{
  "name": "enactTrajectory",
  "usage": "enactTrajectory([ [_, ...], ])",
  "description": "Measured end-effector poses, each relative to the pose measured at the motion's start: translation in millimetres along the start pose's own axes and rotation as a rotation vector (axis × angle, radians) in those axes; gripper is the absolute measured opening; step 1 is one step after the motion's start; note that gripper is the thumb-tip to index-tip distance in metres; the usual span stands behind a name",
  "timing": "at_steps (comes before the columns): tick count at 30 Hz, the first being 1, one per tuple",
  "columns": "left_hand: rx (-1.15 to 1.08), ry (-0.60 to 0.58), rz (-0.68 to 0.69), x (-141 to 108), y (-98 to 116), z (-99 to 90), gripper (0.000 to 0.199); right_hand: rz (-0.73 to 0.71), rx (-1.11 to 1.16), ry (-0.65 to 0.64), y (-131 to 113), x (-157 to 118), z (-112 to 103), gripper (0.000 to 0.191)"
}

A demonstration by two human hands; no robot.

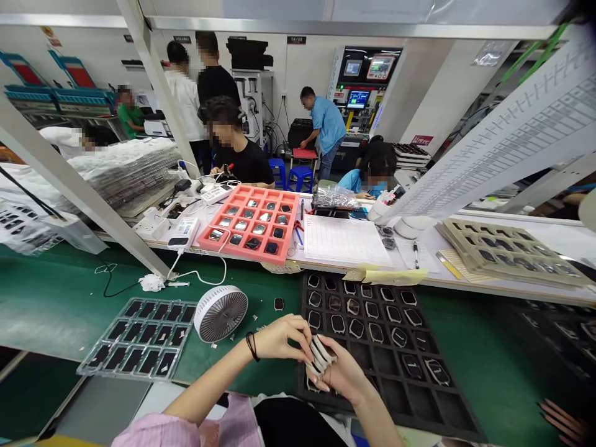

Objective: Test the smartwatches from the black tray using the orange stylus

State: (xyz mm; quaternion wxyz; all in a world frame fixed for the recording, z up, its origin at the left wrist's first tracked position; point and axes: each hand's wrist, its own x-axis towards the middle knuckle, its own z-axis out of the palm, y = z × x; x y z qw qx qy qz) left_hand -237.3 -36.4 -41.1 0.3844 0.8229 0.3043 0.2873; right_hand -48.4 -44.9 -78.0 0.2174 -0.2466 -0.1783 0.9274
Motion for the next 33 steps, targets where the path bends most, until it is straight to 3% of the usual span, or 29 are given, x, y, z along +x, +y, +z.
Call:
enactTrajectory([
  [7,0.226,0.026,0.077,-6,4,6.2,0.011,-0.039,0.004,0.075,1,2,1,0.034],
  [14,-0.224,0.093,0.01,-10,-3,8.0,0.037,0.016,0.016,0.066,8,4,6,0.035],
  [18,-0.227,0.154,-0.061,-16,-11,12.5,0.042,0.012,-0.049,0.108,14,4,7,0.036],
  [23,-0.203,0.096,-0.096,-29,-30,29.3,0.042,-0.031,-0.101,0.212,29,4,5,0.035],
  [25,-0.186,0.086,-0.215,-35,-48,36.0,0.043,-0.039,-0.121,0.24,35,5,5,0.034],
  [27,-0.132,0.091,-0.445,-43,-71,40.7,0.046,-0.017,-0.125,0.241,40,6,4,0.039],
  [33,0.129,0.322,-0.882,-80,-137,53.4,0.023,-0.1,-0.116,0.271,33,1,-1,0.066],
])
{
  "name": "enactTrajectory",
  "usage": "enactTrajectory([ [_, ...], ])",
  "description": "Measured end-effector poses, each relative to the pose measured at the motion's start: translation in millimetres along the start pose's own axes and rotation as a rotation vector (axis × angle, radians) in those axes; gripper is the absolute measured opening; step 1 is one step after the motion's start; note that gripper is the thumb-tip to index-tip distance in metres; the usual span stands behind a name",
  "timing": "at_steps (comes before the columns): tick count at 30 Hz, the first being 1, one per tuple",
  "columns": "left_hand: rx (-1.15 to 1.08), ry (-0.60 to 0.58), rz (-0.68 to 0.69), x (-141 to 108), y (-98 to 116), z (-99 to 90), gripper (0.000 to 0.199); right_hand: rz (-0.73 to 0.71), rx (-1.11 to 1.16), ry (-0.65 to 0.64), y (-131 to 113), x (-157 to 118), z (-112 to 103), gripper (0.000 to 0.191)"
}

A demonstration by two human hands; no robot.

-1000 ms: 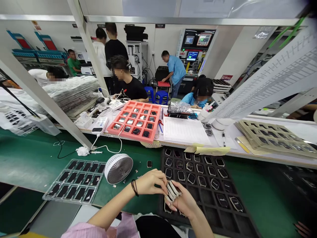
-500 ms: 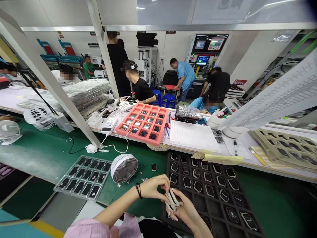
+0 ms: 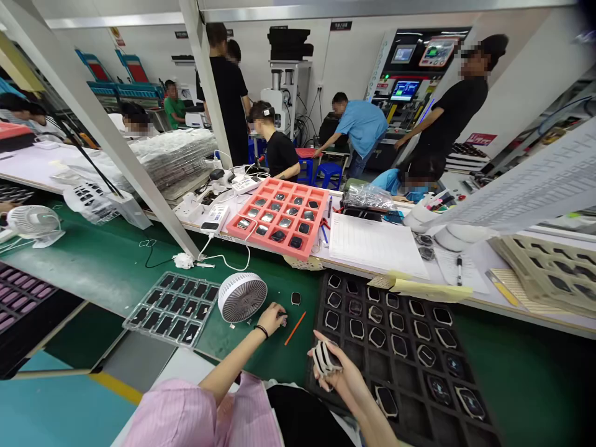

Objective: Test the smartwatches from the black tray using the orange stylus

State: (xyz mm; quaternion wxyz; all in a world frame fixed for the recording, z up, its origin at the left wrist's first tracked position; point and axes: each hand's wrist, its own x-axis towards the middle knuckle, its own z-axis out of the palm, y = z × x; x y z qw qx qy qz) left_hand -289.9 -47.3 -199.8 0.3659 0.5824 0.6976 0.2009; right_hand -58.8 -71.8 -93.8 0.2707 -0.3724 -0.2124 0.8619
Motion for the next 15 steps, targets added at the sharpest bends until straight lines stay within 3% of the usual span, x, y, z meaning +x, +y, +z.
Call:
enactTrajectory([
  [5,0.163,0.032,-0.131,1,-26,21.2,0.027,-0.01,-0.024,0.027,-6,0,-7,0.068],
  [9,0.241,-0.021,-0.134,8,-29,32.2,0.028,-0.003,-0.015,0.021,-1,3,-5,0.061],
  [15,0.28,-0.069,-0.154,16,-31,33.6,0.03,-0.013,0.0,0.019,0,3,-6,0.047],
])
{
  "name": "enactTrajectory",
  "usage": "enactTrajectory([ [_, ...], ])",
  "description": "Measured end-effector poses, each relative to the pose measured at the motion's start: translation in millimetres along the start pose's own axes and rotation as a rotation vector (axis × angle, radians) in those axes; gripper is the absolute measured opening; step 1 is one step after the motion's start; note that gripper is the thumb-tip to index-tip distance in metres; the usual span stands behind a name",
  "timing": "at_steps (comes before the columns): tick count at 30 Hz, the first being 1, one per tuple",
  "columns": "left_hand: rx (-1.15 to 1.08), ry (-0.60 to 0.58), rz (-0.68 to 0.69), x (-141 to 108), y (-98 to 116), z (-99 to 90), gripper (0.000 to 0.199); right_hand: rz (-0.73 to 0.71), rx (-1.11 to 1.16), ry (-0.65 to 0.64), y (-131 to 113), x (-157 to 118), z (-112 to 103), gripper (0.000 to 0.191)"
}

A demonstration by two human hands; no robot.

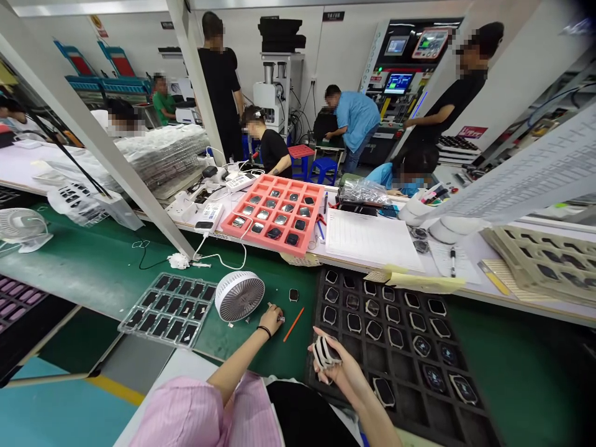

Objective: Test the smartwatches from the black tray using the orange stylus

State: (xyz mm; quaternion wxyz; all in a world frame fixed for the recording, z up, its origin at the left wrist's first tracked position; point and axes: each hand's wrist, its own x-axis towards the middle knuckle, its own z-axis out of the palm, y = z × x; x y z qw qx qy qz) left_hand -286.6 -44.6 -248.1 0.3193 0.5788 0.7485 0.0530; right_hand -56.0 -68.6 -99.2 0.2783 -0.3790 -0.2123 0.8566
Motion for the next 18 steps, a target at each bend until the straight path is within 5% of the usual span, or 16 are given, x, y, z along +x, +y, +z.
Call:
enactTrajectory([
  [10,-0.128,0.027,0.078,-8,9,-20.8,0.025,-0.006,0.047,0.003,-5,5,-5,0.054],
  [18,-0.394,0.244,0.476,-68,81,-76.0,0.014,0.014,0.135,-0.064,-22,5,3,0.044],
])
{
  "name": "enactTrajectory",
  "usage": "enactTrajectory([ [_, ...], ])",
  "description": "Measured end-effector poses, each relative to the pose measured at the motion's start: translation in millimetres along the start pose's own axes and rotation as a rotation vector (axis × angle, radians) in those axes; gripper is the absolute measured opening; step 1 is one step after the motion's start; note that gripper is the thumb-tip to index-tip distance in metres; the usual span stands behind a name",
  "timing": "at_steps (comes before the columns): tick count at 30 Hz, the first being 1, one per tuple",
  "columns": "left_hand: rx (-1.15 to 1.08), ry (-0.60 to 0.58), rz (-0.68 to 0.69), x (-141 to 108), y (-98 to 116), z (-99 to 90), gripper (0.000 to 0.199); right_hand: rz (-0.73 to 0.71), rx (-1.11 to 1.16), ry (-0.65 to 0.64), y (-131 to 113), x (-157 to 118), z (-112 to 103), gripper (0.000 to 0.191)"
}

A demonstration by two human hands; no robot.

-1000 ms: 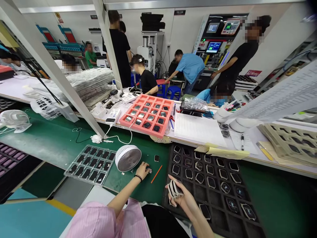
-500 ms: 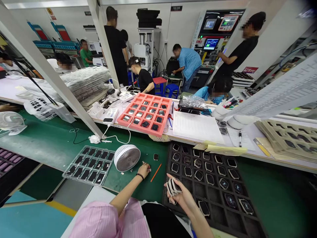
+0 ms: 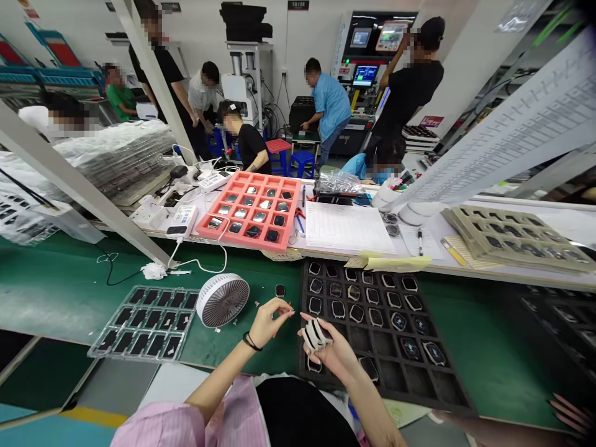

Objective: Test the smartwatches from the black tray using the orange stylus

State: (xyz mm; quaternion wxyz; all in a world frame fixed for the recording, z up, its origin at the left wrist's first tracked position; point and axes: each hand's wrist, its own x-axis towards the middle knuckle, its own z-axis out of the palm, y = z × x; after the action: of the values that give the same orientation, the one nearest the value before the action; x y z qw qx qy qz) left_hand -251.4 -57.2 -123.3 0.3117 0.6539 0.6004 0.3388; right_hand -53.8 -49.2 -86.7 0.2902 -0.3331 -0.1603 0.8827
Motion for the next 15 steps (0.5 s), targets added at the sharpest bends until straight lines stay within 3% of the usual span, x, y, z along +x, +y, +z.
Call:
enactTrajectory([
  [2,-0.072,0.003,0.142,-8,29,-7.6,0.013,0.016,0.019,-0.027,-3,0,4,0.042],
  [3,-0.133,0.017,0.282,-11,41,-10.7,0.012,0.021,0.024,-0.039,-5,-1,6,0.041],
  [6,-0.216,0.053,0.535,-14,63,-16.5,0.01,0.026,0.027,-0.074,-6,-3,9,0.042],
  [10,-0.214,0.081,0.583,-8,71,-19.4,0.013,0.021,0.021,-0.111,-7,-6,12,0.036],
  [15,-0.168,0.027,0.617,-4,70,-24.6,0.015,0.055,0.049,-0.131,-10,-10,15,0.031],
])
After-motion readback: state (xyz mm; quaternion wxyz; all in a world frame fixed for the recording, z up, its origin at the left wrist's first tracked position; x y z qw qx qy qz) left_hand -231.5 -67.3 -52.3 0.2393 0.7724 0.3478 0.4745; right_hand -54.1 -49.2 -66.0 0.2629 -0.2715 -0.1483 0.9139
